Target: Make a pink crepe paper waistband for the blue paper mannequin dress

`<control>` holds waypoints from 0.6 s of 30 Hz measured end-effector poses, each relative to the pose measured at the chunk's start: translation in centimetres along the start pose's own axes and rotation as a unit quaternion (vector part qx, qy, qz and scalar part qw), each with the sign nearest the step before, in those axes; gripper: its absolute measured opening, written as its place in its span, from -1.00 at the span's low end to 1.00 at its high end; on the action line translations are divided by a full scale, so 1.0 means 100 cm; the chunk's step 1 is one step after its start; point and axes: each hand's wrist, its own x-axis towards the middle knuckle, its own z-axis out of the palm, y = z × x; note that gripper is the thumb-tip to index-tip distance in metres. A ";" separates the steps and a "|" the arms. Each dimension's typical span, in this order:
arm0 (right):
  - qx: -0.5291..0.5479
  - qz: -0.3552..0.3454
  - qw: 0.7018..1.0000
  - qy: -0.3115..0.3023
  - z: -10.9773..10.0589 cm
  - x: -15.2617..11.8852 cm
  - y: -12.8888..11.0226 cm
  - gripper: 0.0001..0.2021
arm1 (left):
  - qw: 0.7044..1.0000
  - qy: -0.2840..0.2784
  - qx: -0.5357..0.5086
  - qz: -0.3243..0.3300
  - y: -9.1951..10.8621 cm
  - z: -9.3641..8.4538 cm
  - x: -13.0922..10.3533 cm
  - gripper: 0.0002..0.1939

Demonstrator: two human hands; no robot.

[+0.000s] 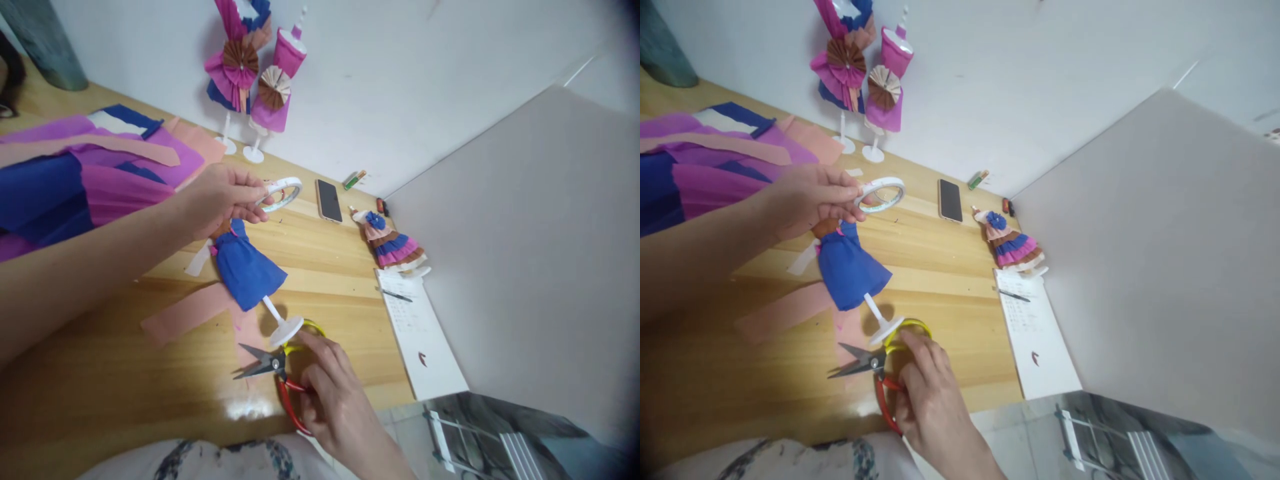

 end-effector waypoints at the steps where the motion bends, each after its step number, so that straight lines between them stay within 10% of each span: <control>1: -0.013 -0.016 1.000 0.001 0.001 -0.001 0.003 -0.77 | 1.000 -0.001 -0.011 -0.007 0.000 0.001 0.000 -0.90; 8: 0.053 -0.041 0.997 -0.039 -0.027 -0.014 0.021 -0.75 | 1.000 0.006 -0.019 -0.022 -0.002 0.005 -0.003 -0.86; 11: 0.133 0.084 0.985 -0.067 -0.047 -0.028 0.028 -0.80 | 1.000 0.008 -0.009 -0.026 -0.002 0.005 -0.004 -0.89; 13: 0.245 0.154 0.955 -0.073 -0.054 -0.033 0.032 -0.95 | 1.000 0.002 -0.007 -0.027 -0.004 0.005 -0.005 -0.90; 18: 0.572 0.169 0.802 0.002 -0.050 -0.007 0.043 -0.50 | 0.999 -0.010 -0.033 -0.018 -0.009 0.006 -0.006 -0.87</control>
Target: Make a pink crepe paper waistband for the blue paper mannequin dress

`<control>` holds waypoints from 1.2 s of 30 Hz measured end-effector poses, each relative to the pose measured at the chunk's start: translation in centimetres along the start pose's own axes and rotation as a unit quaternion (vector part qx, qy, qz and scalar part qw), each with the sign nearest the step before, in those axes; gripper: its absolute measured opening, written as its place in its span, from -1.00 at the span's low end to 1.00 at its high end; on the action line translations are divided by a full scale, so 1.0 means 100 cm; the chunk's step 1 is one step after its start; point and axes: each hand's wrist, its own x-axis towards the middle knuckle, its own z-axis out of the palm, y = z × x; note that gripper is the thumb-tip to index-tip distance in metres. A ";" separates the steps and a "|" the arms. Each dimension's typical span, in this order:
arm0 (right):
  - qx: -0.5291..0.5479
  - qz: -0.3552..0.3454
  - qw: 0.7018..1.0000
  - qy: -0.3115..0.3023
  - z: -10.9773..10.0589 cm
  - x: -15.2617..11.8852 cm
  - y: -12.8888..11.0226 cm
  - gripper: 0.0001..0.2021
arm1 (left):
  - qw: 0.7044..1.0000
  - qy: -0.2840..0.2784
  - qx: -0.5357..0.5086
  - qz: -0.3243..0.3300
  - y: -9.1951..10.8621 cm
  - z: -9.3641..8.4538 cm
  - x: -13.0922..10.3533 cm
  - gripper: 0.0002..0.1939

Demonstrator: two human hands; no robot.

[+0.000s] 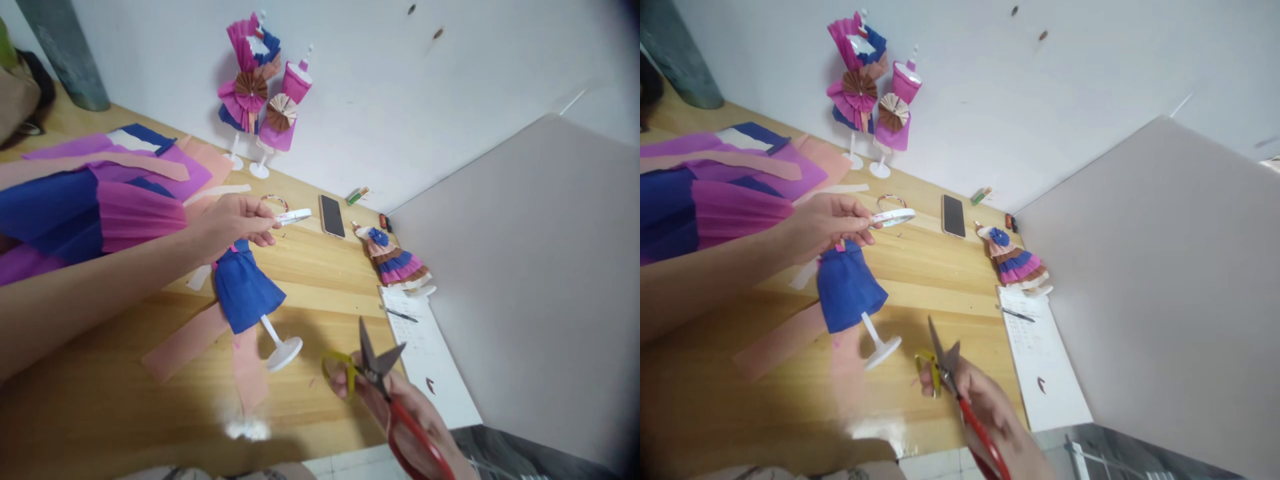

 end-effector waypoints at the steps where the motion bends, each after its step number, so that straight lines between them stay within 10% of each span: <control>1: 0.037 -0.016 0.999 0.002 0.000 0.012 -0.003 -0.47 | 1.000 -0.008 -0.006 -0.002 -0.001 0.000 -0.001 -0.87; 12: 0.103 0.009 0.989 -0.104 0.010 0.109 -0.030 -0.59 | 0.993 -0.073 -0.095 -0.005 -0.007 0.005 -0.006 -0.92; 36: 0.091 0.074 0.986 -0.118 0.018 0.135 -0.023 -0.51 | 0.994 -0.071 -0.088 -0.010 -0.012 0.008 -0.007 -0.89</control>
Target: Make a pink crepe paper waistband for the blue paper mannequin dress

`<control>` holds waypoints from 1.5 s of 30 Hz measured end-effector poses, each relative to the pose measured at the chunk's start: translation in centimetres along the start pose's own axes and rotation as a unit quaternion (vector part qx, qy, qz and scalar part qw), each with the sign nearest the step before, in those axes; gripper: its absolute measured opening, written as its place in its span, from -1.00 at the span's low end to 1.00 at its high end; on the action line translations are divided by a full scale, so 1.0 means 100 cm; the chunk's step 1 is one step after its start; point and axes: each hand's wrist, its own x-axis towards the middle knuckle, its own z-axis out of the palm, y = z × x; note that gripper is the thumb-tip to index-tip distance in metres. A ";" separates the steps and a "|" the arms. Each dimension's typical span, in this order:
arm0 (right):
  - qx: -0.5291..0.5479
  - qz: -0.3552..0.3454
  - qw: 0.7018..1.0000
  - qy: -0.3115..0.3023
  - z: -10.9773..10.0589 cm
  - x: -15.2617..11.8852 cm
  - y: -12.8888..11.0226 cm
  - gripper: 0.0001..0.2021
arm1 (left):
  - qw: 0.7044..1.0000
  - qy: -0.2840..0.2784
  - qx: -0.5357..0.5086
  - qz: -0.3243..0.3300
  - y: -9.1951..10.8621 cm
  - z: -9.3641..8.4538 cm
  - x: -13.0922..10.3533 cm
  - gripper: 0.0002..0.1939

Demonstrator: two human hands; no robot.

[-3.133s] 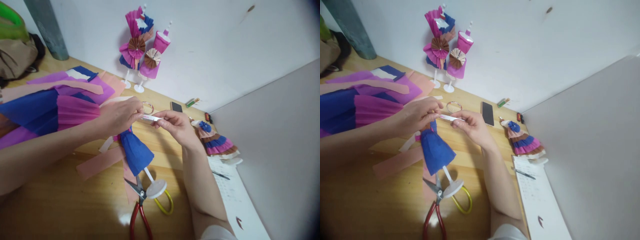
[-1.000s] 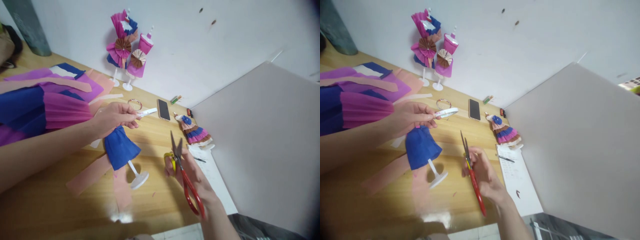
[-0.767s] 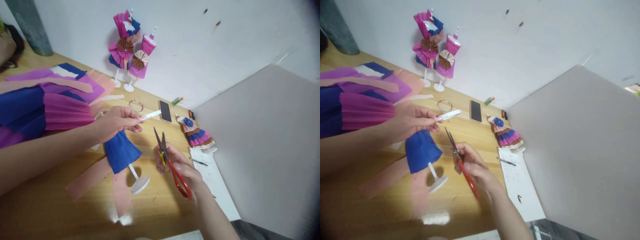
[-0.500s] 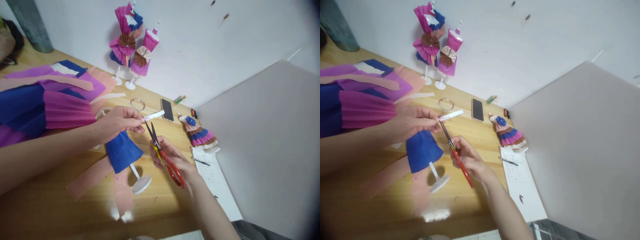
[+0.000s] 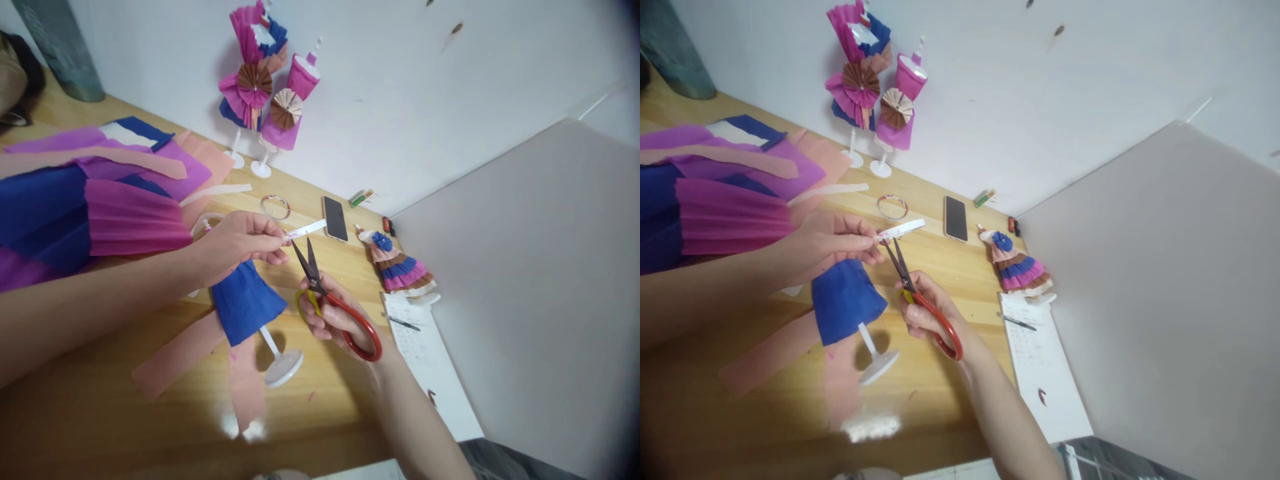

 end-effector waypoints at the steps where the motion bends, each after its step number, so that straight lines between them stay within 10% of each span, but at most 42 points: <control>1: 0.001 0.004 1.000 0.003 0.001 0.001 -0.001 -0.51 | 1.000 0.001 0.007 -0.002 -0.001 0.000 0.000 -0.90; 35: -0.337 -0.122 0.920 0.161 0.005 0.027 0.011 -0.69 | 0.986 0.031 0.164 0.014 0.012 0.006 -0.001 -0.82; 45: -0.385 -0.062 0.896 0.211 -0.018 0.006 0.010 -0.56 | 0.941 0.109 0.282 0.155 0.029 -0.015 0.011 -0.86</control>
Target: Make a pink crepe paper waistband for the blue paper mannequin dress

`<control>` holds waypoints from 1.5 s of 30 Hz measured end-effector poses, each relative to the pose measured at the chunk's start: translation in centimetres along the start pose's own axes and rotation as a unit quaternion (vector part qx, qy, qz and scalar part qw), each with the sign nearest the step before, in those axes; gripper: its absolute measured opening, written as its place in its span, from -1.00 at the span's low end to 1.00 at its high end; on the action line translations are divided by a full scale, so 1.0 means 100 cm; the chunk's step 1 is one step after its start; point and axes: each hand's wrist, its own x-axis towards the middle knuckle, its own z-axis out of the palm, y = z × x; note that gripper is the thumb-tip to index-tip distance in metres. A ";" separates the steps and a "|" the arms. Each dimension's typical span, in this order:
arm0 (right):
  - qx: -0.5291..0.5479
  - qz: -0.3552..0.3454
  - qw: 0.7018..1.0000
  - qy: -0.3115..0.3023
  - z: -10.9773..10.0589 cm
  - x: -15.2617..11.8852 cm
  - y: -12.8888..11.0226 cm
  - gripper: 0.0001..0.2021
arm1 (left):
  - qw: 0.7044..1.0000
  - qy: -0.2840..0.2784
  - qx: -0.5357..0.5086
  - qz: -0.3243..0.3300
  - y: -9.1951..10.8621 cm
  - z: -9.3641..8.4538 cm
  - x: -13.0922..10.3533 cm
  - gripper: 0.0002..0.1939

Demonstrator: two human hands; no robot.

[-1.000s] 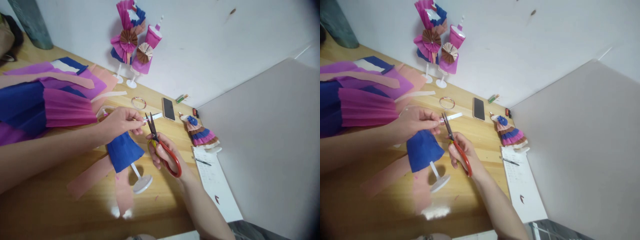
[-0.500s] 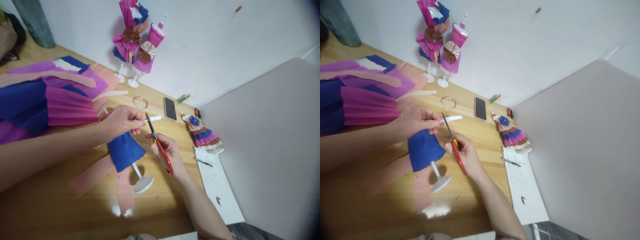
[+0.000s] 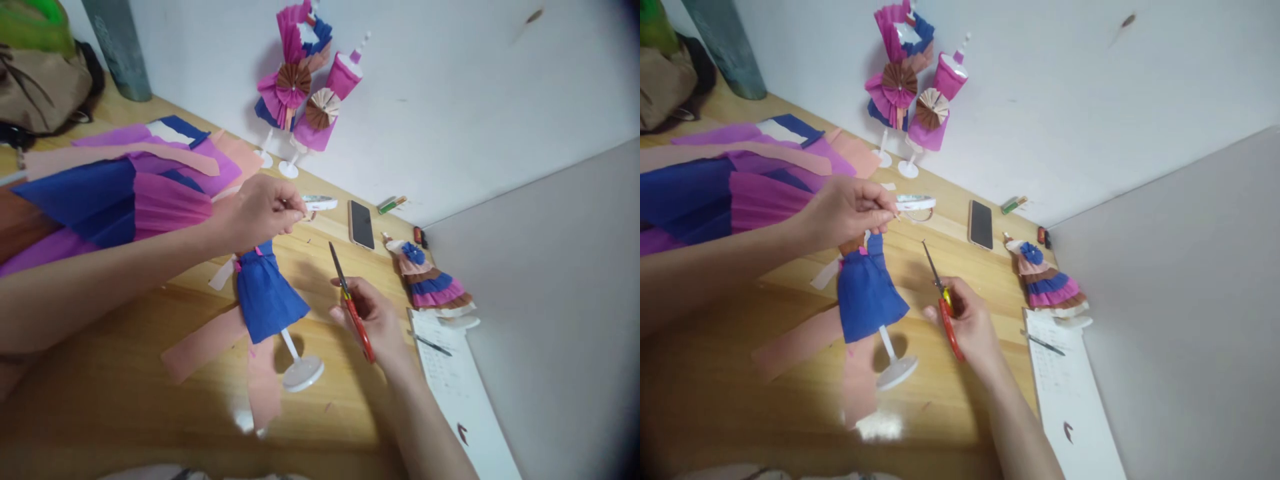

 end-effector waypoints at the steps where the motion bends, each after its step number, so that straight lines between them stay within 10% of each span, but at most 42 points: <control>1: -0.054 0.015 0.998 0.014 -0.002 0.001 0.006 -0.57 | 1.000 -0.003 -0.016 -0.006 0.002 -0.002 0.001 -0.85; 6: -0.239 0.080 0.967 -0.036 -0.014 0.004 0.030 -0.55 | 0.992 -0.037 -0.106 -0.049 0.009 -0.007 0.002 -0.85; 12: -0.084 0.029 0.977 -0.193 -0.041 0.001 0.016 -0.72 | 0.978 -0.099 -0.171 -0.067 -0.001 -0.005 0.001 -0.95; 17: -0.293 0.039 0.950 -0.102 -0.047 0.004 0.006 -0.86 | 0.980 -0.124 -0.152 -0.034 -0.012 -0.002 0.001 -0.95; 22: -0.151 -0.111 0.978 0.087 -0.039 0.022 0.001 -0.61 | 0.980 -0.183 -0.077 -0.034 -0.011 -0.001 -0.001 -0.94; 30: 0.000 -0.167 0.985 -0.053 -0.020 0.056 0.005 -0.90 | 0.961 -0.275 -0.013 -0.034 -0.023 0.005 -0.006 -0.95; 40: -0.213 -0.179 0.960 -0.043 -0.032 0.060 0.038 -0.69 | 0.993 -0.048 0.110 -0.002 -0.023 -0.001 0.006 -0.93; 45: -0.186 -0.177 0.966 0.025 -0.031 0.056 0.032 -0.72 | 0.989 -0.065 0.134 -0.010 -0.008 -0.001 0.003 -0.91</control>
